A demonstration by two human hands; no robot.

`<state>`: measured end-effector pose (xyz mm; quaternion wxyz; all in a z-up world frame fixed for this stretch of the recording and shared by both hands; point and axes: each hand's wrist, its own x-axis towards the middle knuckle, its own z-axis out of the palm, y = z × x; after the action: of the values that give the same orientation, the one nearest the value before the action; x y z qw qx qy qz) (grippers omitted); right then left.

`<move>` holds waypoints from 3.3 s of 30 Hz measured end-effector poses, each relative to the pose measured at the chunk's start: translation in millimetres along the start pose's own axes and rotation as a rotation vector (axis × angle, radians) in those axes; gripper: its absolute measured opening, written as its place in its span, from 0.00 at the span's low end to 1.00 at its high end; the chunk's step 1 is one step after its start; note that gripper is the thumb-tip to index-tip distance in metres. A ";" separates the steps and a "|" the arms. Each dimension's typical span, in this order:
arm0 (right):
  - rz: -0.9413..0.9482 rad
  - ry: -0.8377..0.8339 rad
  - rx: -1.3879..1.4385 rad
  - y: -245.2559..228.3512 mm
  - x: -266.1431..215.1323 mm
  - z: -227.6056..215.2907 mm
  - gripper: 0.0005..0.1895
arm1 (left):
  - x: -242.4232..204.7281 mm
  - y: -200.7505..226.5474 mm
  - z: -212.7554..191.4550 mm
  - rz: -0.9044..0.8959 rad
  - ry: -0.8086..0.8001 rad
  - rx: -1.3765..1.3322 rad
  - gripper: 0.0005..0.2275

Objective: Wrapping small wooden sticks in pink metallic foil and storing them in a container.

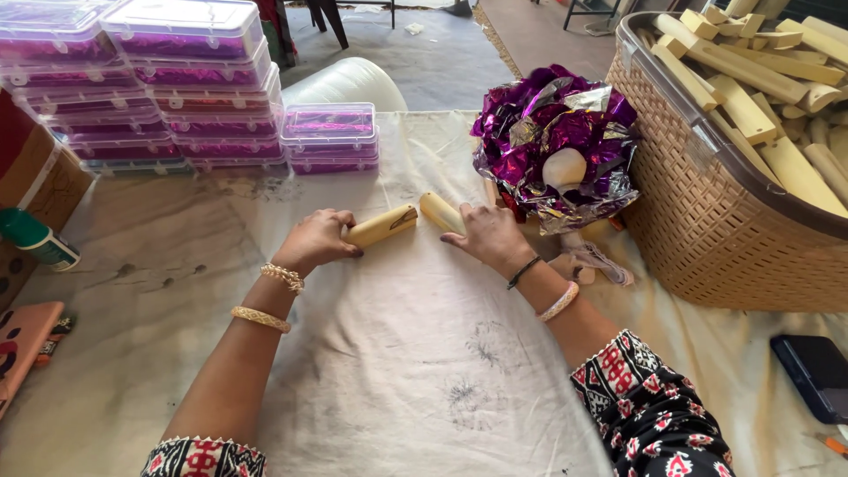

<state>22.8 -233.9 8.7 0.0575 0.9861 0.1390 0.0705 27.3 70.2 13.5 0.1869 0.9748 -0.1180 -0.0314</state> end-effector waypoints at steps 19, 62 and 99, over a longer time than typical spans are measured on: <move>0.230 0.759 0.239 171.3 -10.3 -31.3 0.14 | -10.1 50.9 14.3 0.216 0.425 0.133 0.13; -0.055 0.697 0.659 177.5 -9.6 11.3 0.47 | 269.1 351.2 60.7 0.330 0.662 -0.397 0.04; 0.001 0.824 0.520 168.4 -15.7 7.1 0.43 | 221.5 280.7 16.5 0.698 0.438 -0.284 0.09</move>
<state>53.7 -399.8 22.2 -0.2504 0.8580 0.1628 0.4178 179.3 -242.5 98.7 0.3392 0.8247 -0.3923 0.2254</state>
